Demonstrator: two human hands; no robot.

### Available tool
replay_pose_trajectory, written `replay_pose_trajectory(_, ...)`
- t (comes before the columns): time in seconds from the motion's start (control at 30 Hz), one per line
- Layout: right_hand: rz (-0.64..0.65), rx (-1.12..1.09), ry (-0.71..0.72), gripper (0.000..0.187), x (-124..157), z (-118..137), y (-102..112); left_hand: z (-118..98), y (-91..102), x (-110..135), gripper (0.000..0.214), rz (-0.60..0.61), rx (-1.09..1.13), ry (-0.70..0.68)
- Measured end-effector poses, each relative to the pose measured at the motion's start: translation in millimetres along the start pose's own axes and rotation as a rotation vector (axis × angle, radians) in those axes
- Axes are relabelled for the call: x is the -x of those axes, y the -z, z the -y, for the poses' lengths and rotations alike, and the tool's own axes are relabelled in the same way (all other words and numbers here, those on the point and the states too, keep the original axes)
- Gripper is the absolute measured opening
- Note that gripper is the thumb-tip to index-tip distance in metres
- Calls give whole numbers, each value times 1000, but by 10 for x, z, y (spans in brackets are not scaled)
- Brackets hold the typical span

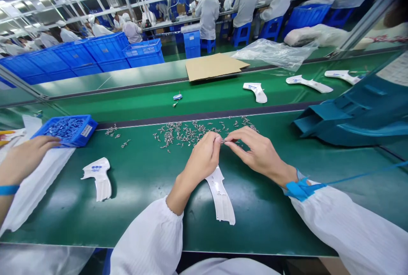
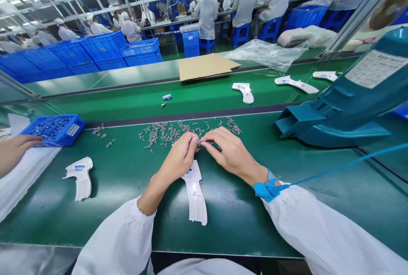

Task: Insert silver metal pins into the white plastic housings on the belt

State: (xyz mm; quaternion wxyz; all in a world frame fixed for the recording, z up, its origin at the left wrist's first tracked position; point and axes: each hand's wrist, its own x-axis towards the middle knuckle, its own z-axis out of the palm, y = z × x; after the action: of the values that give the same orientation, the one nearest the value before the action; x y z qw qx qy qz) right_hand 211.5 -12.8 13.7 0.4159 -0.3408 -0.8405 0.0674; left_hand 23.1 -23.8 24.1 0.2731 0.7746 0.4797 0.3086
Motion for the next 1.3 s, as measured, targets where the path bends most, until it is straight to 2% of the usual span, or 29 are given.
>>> replay_pose_trajectory(0.13,-20,11,96,14,-12,18,29,-37,43,-8,29,69,120,69)
replay_pose_trajectory(0.27,-51,-4,122,18,-1,38,54,3,64,-10,33,156,226,116)
replay_pose_trajectory(0.37,-82,-11,56,18,-2,51,72,42,90,-31,34,162,239,134)
replay_pose_trajectory(0.5,-85,-3,-106,20,-32,57,81,-12,169,-16,33,62,125,159)
replay_pose_trajectory(0.6,7,-29,-211,18,-42,26,63,-122,218,175,29,-23,-23,175)
replay_pose_trajectory(0.7,122,-99,-373,14,-38,6,47,-169,222,545,27,-71,-171,208)
replay_pose_trajectory(0.8,264,-247,-510,15,-32,63,53,-70,197,930,28,-137,-312,276)
replay_pose_trajectory(0.87,350,-335,-549,17,-18,150,65,45,180,1100,28,-193,-395,318)
replay_pose_trajectory(0.97,426,-377,-541,19,36,316,84,184,159,1204,28,-232,-473,331)
replay_pose_trajectory(1.07,470,-397,-536,19,118,490,106,194,132,1233,28,-253,-509,326)
replay_pose_trajectory(1.17,553,-413,-616,18,190,646,119,71,59,1308,30,-288,-494,289)
replay_pose_trajectory(1.3,695,-419,-690,15,210,763,89,-142,-112,1469,32,-220,-345,159)
